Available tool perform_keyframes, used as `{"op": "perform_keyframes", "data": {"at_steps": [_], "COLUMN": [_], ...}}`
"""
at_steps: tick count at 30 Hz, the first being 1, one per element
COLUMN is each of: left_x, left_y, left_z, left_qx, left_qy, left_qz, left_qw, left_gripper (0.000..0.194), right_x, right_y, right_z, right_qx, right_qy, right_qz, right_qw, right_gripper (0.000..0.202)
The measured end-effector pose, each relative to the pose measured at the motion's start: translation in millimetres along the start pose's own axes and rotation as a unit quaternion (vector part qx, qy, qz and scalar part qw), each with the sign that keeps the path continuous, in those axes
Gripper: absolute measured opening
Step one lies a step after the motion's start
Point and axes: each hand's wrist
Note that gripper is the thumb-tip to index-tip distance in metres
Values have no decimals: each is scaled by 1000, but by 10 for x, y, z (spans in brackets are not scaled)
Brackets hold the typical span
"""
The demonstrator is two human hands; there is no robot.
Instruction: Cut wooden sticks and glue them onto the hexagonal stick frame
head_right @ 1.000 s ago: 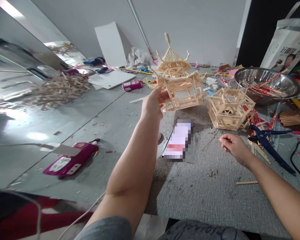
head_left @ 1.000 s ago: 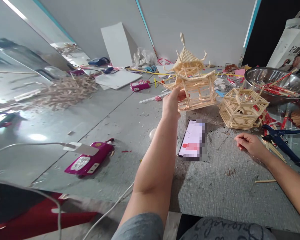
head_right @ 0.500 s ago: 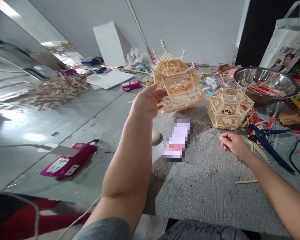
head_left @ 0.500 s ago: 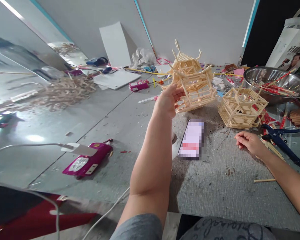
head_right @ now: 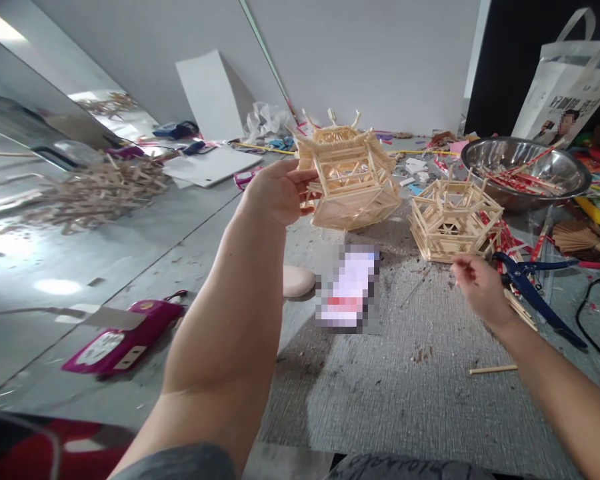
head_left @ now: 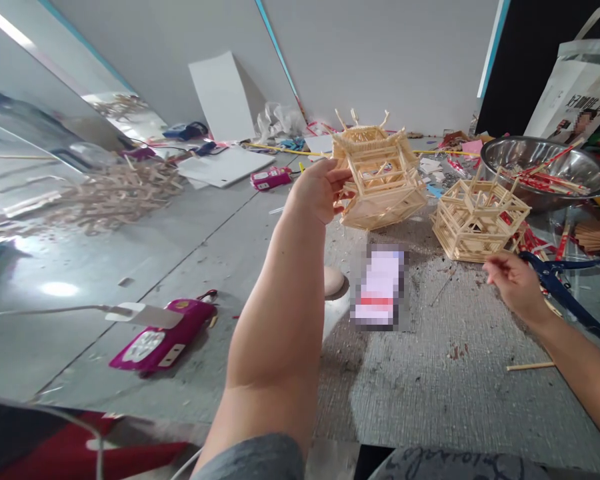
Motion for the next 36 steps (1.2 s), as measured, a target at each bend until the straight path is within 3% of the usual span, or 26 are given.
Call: {"op": "perform_keyframes", "data": {"at_steps": [2,3,7,10,19,27,36], "left_x": [4,9,68,156,313,228,367], "left_y": [-9,-15,-54,-84,-133,-212,-148], "left_z": [8,10,23,42,58,13,39], "left_qx": [-19,-27,-33,-36,-28,-12,28], "left_qy": [8,16,43,44,34,26,22], "left_qz": [6,7,9,29,58,71,64], "left_qw": [1000,999,998,998,997,997,997], "left_gripper": [30,29,27,26,26,30,33], "right_x": [68,107,225,252,177,78,55], "right_y": [68,104,238,287,175,83,60], "right_z": [76,106,139,122,104,126,120], "right_qx": [-58,-101,-310,-385,-369,-337,-336], "right_qy": [-119,-147,-108,-95,-171,-160,-163], "right_qz": [83,111,147,149,235,290,316], "right_qw": [988,978,933,906,883,881,872], "right_gripper": [32,36,41,37,19,19,15]}}
Point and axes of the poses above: each hand's wrist, its own x-axis towards the middle knuckle, its own z-axis out of the back of the hand, y = z × x, and after that the axes turned 13 degrees about -z, right-handed
